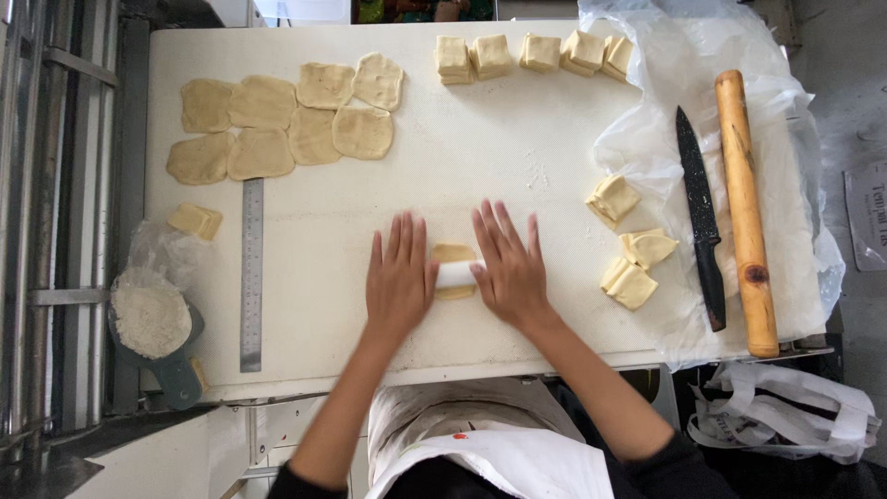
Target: The person prepares pieces of dough by rolling them into flat circles with a small plastic pipe, then folding the circles into squares and setting them aside.
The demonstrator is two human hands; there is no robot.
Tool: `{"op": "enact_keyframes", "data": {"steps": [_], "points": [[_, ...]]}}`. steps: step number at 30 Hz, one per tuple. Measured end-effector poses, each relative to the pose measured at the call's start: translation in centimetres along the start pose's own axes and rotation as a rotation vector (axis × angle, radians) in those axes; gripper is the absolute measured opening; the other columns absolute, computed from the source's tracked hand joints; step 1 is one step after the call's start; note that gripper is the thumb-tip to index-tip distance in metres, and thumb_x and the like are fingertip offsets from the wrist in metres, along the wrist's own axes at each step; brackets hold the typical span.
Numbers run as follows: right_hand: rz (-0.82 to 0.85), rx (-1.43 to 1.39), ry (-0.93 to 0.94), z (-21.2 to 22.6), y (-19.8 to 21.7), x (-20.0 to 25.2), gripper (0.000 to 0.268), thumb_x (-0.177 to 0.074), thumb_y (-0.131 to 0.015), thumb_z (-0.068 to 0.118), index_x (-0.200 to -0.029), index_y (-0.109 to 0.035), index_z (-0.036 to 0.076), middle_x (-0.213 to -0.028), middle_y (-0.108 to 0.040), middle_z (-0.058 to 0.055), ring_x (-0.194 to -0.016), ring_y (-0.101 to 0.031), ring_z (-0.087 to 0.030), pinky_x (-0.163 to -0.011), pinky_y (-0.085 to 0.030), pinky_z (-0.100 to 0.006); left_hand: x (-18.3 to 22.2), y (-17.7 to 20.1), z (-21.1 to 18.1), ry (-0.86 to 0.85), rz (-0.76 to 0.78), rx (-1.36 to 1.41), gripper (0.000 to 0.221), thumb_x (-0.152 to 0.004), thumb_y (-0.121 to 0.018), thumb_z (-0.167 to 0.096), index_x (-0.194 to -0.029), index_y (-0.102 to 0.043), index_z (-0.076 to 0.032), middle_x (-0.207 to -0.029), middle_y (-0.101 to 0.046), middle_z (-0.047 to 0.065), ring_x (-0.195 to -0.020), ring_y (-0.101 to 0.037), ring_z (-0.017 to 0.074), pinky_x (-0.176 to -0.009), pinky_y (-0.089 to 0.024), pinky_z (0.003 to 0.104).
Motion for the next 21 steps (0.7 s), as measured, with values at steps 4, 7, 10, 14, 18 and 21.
{"op": "enact_keyframes", "data": {"steps": [4, 7, 10, 14, 18, 21], "points": [[-0.063, -0.077, 0.030, 1.1, 0.6, 3.9, 0.070, -0.102, -0.049, 0.028, -0.159, -0.028, -0.007, -0.165, -0.035, -0.022, -0.155, -0.032, -0.037, -0.126, -0.024, -0.056, 4.7, 1.5, -1.8, -0.049, -0.114, 0.113, 0.074, -0.100, -0.053, -0.039, -0.154, -0.035, 0.008, -0.161, -0.031, 0.033, -0.151, -0.029, 0.0439, -0.121, -0.027, 0.051], [-0.042, -0.048, 0.048, 1.7, 1.4, 5.6, 0.068, -0.098, -0.057, 0.025, -0.155, -0.034, -0.005, -0.161, -0.040, -0.023, -0.151, -0.037, -0.036, -0.124, -0.027, -0.054, 6.2, 2.0, -2.3, -0.100, -0.161, 0.089, 0.078, -0.096, -0.062, -0.038, -0.150, -0.036, 0.012, -0.157, -0.035, 0.035, -0.146, -0.036, 0.0462, -0.119, -0.031, 0.050], [-0.041, -0.049, 0.117, 1.5, 1.9, 6.4, 0.068, -0.095, -0.065, 0.021, -0.152, -0.039, -0.005, -0.157, -0.044, -0.023, -0.149, -0.039, -0.038, -0.122, -0.029, -0.053, 7.4, 2.3, -1.6, -0.207, -0.133, -0.027, 0.066, -0.093, -0.067, -0.030, -0.144, -0.048, 0.006, -0.148, -0.050, 0.025, -0.138, -0.050, 0.0361, -0.120, -0.034, 0.046], [-0.089, -0.026, 0.166, 1.0, 2.3, 8.2, 0.050, -0.085, -0.072, 0.012, -0.131, -0.057, 0.001, -0.135, -0.062, -0.015, -0.130, -0.057, -0.032, -0.108, -0.048, -0.047, 8.2, 3.4, -0.1, -0.513, -0.214, -0.348, 0.046, -0.091, -0.071, -0.015, -0.134, -0.058, -0.005, -0.128, -0.062, 0.006, -0.124, -0.058, 0.0215, -0.120, -0.035, 0.047], [-0.171, -0.258, -0.132, 0.2, 1.1, 8.8, 0.033, -0.080, -0.077, 0.010, -0.108, -0.062, 0.002, -0.102, -0.070, -0.014, -0.092, -0.070, -0.031, -0.078, -0.058, -0.041, 4.6, 1.7, -1.4, -0.353, -0.324, 0.030, 0.035, -0.098, -0.077, -0.037, -0.103, -0.053, -0.011, -0.122, -0.064, 0.010, -0.117, -0.058, 0.0294, -0.113, -0.035, 0.060], [-0.305, -0.395, -0.353, -0.5, 1.7, 8.8, 0.027, -0.085, -0.077, 0.013, -0.104, -0.061, 0.000, -0.084, -0.071, -0.012, -0.072, -0.073, -0.024, -0.063, -0.058, -0.037, -0.1, 1.2, -1.7, -0.181, -0.419, 0.366, 0.052, -0.098, -0.072, -0.020, -0.140, -0.052, 0.005, -0.134, -0.057, 0.019, -0.127, -0.051, 0.0356, -0.111, -0.039, 0.048]]}}
Point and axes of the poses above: each hand's wrist, its own x-axis away from the middle knuckle, its own y-axis out of the back of the hand, z = x × y, the point moved 1 cm from there along -x, towards the middle knuckle
